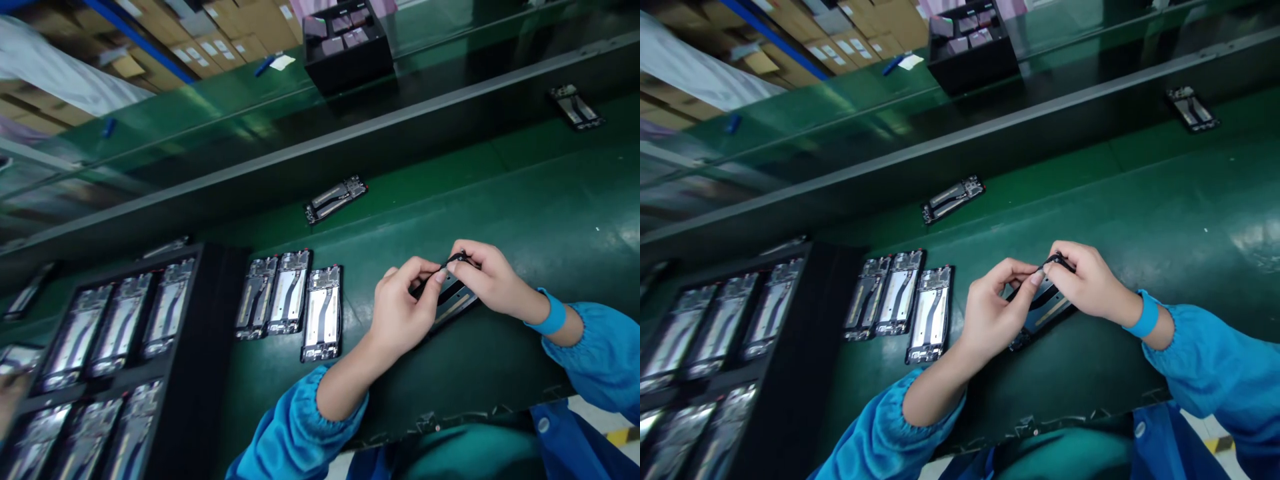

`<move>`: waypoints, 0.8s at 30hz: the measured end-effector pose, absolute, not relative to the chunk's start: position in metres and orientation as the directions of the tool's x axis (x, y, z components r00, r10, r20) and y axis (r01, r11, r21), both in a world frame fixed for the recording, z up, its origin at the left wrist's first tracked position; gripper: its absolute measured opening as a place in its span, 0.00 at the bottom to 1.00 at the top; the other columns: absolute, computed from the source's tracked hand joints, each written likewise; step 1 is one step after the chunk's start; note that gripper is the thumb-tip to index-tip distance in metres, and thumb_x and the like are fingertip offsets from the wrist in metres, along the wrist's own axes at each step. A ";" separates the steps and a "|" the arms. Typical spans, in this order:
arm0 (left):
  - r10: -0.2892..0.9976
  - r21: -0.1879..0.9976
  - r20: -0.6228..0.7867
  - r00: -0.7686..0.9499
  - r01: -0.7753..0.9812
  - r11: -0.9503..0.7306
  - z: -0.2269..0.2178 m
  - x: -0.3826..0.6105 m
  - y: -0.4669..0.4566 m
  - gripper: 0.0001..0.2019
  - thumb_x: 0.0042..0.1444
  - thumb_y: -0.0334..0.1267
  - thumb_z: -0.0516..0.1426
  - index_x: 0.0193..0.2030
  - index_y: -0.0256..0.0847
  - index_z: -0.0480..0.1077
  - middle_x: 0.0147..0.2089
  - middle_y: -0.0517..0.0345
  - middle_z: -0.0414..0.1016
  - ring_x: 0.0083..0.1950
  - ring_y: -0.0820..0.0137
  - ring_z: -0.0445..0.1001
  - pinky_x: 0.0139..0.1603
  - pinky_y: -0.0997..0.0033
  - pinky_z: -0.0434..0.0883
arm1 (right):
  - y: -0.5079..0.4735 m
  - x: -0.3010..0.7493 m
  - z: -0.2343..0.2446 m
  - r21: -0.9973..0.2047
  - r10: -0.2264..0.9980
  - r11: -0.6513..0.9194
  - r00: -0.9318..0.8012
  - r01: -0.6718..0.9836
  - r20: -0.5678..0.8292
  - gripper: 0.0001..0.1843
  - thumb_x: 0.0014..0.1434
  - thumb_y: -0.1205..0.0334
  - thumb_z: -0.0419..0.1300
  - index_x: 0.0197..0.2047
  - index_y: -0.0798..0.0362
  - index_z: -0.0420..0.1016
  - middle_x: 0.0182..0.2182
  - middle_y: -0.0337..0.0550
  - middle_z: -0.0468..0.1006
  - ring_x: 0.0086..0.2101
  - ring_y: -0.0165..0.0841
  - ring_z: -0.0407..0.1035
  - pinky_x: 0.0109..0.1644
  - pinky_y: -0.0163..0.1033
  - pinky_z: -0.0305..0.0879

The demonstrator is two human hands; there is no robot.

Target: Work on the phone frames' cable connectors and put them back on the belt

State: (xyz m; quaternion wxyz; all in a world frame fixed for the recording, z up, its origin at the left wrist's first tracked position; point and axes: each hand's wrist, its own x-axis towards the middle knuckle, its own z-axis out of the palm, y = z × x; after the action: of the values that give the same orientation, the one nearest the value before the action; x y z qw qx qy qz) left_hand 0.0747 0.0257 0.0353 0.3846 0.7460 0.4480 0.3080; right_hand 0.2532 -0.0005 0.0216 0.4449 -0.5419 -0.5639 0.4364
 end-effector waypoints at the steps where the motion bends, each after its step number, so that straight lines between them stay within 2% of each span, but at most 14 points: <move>1: 0.905 0.851 0.116 0.410 0.428 -0.303 0.035 0.075 0.025 0.05 0.63 0.39 0.59 0.38 0.42 0.75 0.33 0.59 0.80 0.31 0.73 0.73 0.34 0.72 0.68 | 0.000 0.253 0.021 -0.977 0.999 0.032 -0.020 0.210 0.028 0.11 0.63 0.64 0.55 0.28 0.51 0.64 0.22 0.32 0.62 0.26 0.29 0.57 0.30 0.38 0.53; 8: 0.917 0.892 0.061 0.395 0.390 -0.227 0.033 0.076 0.030 0.06 0.62 0.39 0.61 0.36 0.41 0.76 0.30 0.62 0.78 0.26 0.76 0.67 0.29 0.75 0.66 | 0.004 0.257 0.021 -0.994 0.996 -0.028 -0.087 0.103 -0.037 0.10 0.63 0.61 0.57 0.29 0.51 0.65 0.23 0.32 0.60 0.26 0.29 0.56 0.30 0.38 0.53; 12: 0.917 0.892 0.046 0.396 0.398 -0.217 0.033 0.075 0.030 0.06 0.62 0.40 0.61 0.36 0.41 0.75 0.31 0.61 0.79 0.27 0.76 0.69 0.30 0.74 0.66 | 0.003 0.257 0.022 -0.992 0.996 -0.026 -0.078 0.124 -0.036 0.10 0.62 0.61 0.57 0.29 0.51 0.66 0.23 0.32 0.61 0.26 0.30 0.56 0.30 0.38 0.53; 16: 0.916 0.861 0.049 0.399 0.448 -0.241 0.031 0.076 0.025 0.07 0.64 0.41 0.59 0.37 0.42 0.75 0.33 0.59 0.80 0.31 0.72 0.73 0.36 0.70 0.69 | 0.001 0.252 0.020 -0.982 1.000 -0.009 -0.010 0.188 -0.011 0.10 0.60 0.63 0.57 0.27 0.51 0.65 0.23 0.33 0.61 0.27 0.30 0.57 0.31 0.38 0.53; 19: 0.880 0.803 0.058 0.471 0.502 -0.322 0.031 0.073 0.031 0.08 0.66 0.42 0.58 0.45 0.43 0.76 0.40 0.57 0.83 0.38 0.68 0.78 0.47 0.64 0.70 | 0.009 0.257 0.017 -0.987 0.994 -0.101 0.055 0.122 -0.095 0.08 0.57 0.62 0.59 0.26 0.51 0.67 0.22 0.34 0.64 0.27 0.30 0.60 0.31 0.37 0.55; 22: 0.849 0.654 0.122 0.514 0.602 -0.458 0.027 0.057 0.071 0.18 0.65 0.45 0.59 0.61 0.48 0.71 0.58 0.53 0.79 0.55 0.61 0.77 0.61 0.55 0.66 | 0.031 0.277 0.013 -0.967 0.930 -0.217 0.273 -0.134 -0.247 0.10 0.54 0.59 0.63 0.26 0.51 0.67 0.22 0.35 0.67 0.24 0.29 0.62 0.27 0.35 0.57; 24: 0.894 0.560 0.146 0.423 0.710 -0.427 0.021 0.036 0.118 0.25 0.65 0.46 0.59 0.67 0.48 0.66 0.63 0.51 0.75 0.61 0.56 0.74 0.64 0.52 0.64 | 0.051 0.296 0.011 -0.934 0.859 -0.229 0.394 -0.273 -0.326 0.14 0.54 0.58 0.67 0.26 0.51 0.65 0.21 0.34 0.65 0.20 0.26 0.56 0.21 0.34 0.49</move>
State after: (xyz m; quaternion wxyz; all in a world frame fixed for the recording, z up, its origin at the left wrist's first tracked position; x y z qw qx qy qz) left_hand 0.0365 0.1184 0.0214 0.2120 0.8163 0.4914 0.2173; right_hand 0.2961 0.0507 0.0108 0.5721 -0.6080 -0.2412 0.4948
